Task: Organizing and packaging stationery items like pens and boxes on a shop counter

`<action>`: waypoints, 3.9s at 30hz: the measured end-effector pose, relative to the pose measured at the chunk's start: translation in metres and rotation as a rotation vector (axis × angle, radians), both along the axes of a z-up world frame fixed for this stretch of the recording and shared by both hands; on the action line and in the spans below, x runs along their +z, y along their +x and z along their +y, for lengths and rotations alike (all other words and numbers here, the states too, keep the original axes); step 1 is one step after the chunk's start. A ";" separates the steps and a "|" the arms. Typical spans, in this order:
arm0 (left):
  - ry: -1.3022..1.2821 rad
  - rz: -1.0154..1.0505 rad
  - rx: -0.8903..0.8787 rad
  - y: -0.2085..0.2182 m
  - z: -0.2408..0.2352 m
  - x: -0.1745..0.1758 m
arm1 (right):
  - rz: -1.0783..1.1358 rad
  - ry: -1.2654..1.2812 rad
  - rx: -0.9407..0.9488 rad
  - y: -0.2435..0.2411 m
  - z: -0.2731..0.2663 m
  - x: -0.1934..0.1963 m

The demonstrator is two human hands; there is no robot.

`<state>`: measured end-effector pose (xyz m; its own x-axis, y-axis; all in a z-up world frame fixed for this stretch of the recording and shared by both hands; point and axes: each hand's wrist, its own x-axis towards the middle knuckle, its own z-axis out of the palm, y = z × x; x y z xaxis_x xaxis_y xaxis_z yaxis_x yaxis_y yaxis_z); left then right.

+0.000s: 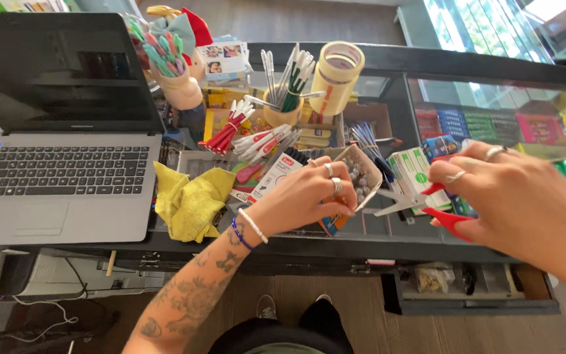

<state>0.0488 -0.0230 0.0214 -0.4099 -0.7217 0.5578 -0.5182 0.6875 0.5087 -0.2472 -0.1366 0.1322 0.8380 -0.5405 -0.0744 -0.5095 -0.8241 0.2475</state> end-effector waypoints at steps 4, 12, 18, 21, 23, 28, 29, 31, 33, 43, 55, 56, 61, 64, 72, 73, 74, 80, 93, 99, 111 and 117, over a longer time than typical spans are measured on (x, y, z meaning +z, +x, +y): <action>-0.007 -0.041 -0.059 -0.002 -0.009 -0.001 | 0.436 -0.197 0.059 0.036 0.034 0.038; -0.062 -0.198 0.086 -0.010 -0.011 -0.014 | 0.781 -0.228 0.188 0.087 0.068 0.053; -0.045 -0.206 0.109 -0.013 -0.010 -0.013 | 0.792 -0.178 0.124 0.102 0.070 0.053; -0.023 -0.187 0.105 -0.013 -0.008 -0.013 | 0.798 -0.182 0.139 0.107 0.072 0.055; 0.007 -0.179 0.108 -0.014 -0.009 -0.013 | 0.779 -0.158 0.098 0.110 0.073 0.054; 0.009 -0.147 0.106 -0.015 -0.008 -0.013 | 0.775 -0.149 0.078 0.110 0.068 0.049; 0.003 -0.144 0.104 -0.016 -0.009 -0.013 | 0.776 -0.148 0.066 0.108 0.067 0.047; -0.003 -0.151 0.104 -0.016 -0.009 -0.013 | 0.770 -0.152 0.081 0.110 0.067 0.046; -0.010 -0.159 0.105 -0.016 -0.010 -0.013 | 0.763 -0.157 0.095 0.110 0.067 0.046; -0.013 -0.164 0.117 -0.019 -0.010 -0.011 | 0.796 -0.148 0.176 0.117 0.067 0.045; -0.006 -0.139 0.095 -0.013 -0.003 -0.009 | 0.635 -0.274 -0.111 0.069 0.034 0.063; 0.020 -0.135 0.085 -0.013 -0.002 -0.008 | 0.506 -0.282 -0.146 0.057 0.023 0.058; -0.060 -0.161 0.120 -0.013 -0.003 -0.023 | -0.477 0.232 0.086 0.030 0.026 -0.026; -0.195 -0.106 0.158 -0.013 0.000 -0.036 | -1.000 0.704 0.077 0.032 0.041 -0.097; -0.539 -0.107 0.286 -0.016 0.018 -0.054 | -1.508 0.884 0.013 0.054 0.062 -0.174; -0.555 -0.099 0.298 -0.017 0.019 -0.054 | -1.521 0.870 0.019 0.055 0.063 -0.175; -0.572 -0.092 0.311 -0.017 0.021 -0.054 | -1.534 0.855 0.025 0.058 0.064 -0.175; -0.593 -0.067 0.320 -0.018 0.024 -0.050 | -1.530 0.831 0.039 0.059 0.063 -0.175; -0.320 -0.088 0.215 -0.017 0.003 -0.015 | -1.515 0.729 -0.036 0.068 0.071 -0.175; -0.350 -0.383 0.133 0.006 -0.002 0.012 | -1.503 0.658 -0.040 0.070 0.074 -0.173; -0.027 -0.323 -0.002 0.035 -0.002 0.012 | -1.455 0.724 -0.018 0.049 0.065 -0.178; -0.058 -0.157 0.075 0.029 0.009 -0.014 | -1.505 0.768 0.046 0.048 0.052 -0.187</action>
<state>0.0779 -0.0142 0.0071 -0.4416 -0.7221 0.5326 -0.6393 0.6697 0.3779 -0.1995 -0.0845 -0.0545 0.4180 -0.7362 0.5323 0.1230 -0.5346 -0.8361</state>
